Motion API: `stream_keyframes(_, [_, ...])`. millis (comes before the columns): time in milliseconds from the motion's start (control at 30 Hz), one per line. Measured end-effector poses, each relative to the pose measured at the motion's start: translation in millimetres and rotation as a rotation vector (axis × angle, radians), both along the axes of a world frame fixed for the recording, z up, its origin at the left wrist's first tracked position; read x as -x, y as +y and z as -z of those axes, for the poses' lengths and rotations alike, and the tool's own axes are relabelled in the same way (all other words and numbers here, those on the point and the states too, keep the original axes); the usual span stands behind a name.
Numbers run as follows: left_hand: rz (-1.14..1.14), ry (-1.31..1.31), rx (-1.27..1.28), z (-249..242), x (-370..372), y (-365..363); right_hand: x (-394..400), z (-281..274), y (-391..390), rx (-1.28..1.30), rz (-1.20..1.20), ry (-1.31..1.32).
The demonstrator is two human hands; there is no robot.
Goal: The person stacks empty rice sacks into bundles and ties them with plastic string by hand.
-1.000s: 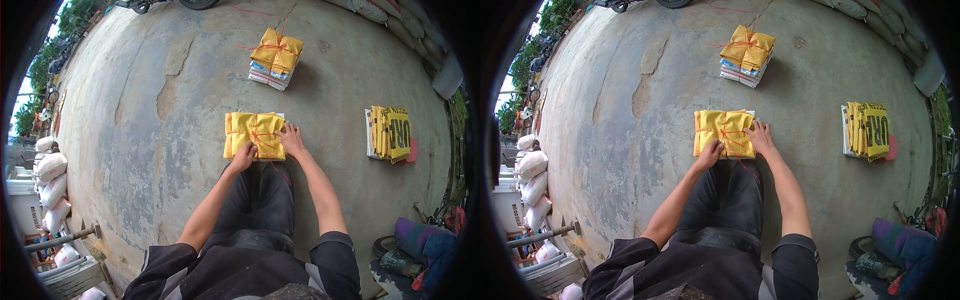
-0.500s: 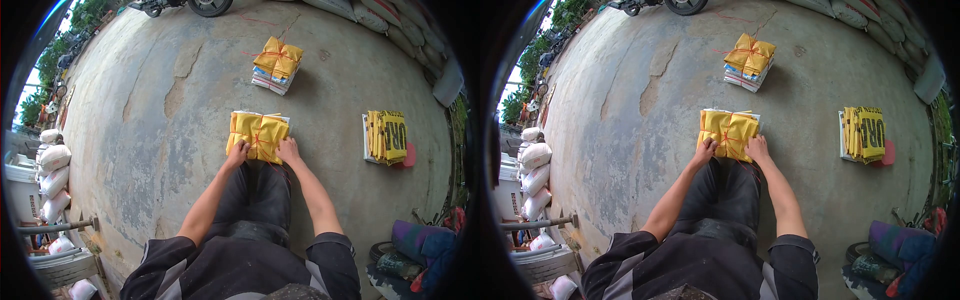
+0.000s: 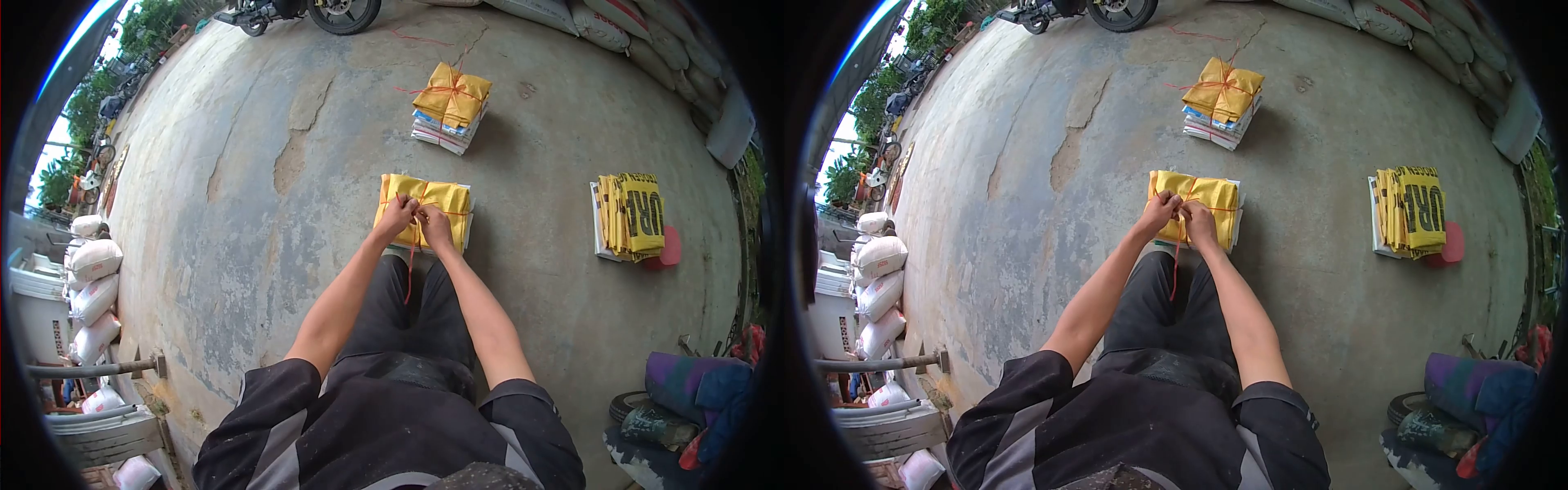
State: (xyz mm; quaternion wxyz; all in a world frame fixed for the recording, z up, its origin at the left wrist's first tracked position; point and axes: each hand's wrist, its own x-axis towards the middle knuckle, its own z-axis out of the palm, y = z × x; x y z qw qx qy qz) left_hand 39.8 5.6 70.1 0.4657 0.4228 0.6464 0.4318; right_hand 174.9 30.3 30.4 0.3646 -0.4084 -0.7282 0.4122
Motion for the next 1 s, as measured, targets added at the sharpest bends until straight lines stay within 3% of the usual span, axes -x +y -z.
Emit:
stream_keyframes(333, [-0.143,-0.202,0.008,-3,11,14,5,8,29,0.138,0.0,0.028])
stream_keyframes(433, [-0.247,-0.372,-0.016,-4,10,19,10,23,35,0.18,0.021,0.056])
stream_keyframes(500, [-0.352,-0.147,0.005,-3,15,23,16,43,43,0.3,0.098,0.313])
stream_keyframes(600, [-0.334,0.029,0.04,-2,24,23,15,50,50,0.415,0.161,0.387])
stream_keyframes(667, [-0.268,0.144,0.059,-4,28,20,12,42,51,0.456,0.154,0.362])
stream_keyframes(733, [-0.203,0.258,0.079,-9,28,18,10,31,50,0.338,0.076,0.043])
stream_keyframes(767, [-0.116,0.361,0.009,-12,28,19,11,25,50,0.34,0.073,0.039])
stream_keyframes(833, [-0.03,0.461,-0.057,-18,26,20,13,20,50,0.138,0.0,-0.11])
stream_keyframes(900, [0.014,0.631,-0.125,-26,23,27,11,15,48,0.085,-0.049,-0.115])
stream_keyframes(1000, [0.122,0.687,-0.104,-38,17,43,6,10,48,0.001,-0.126,-0.12])
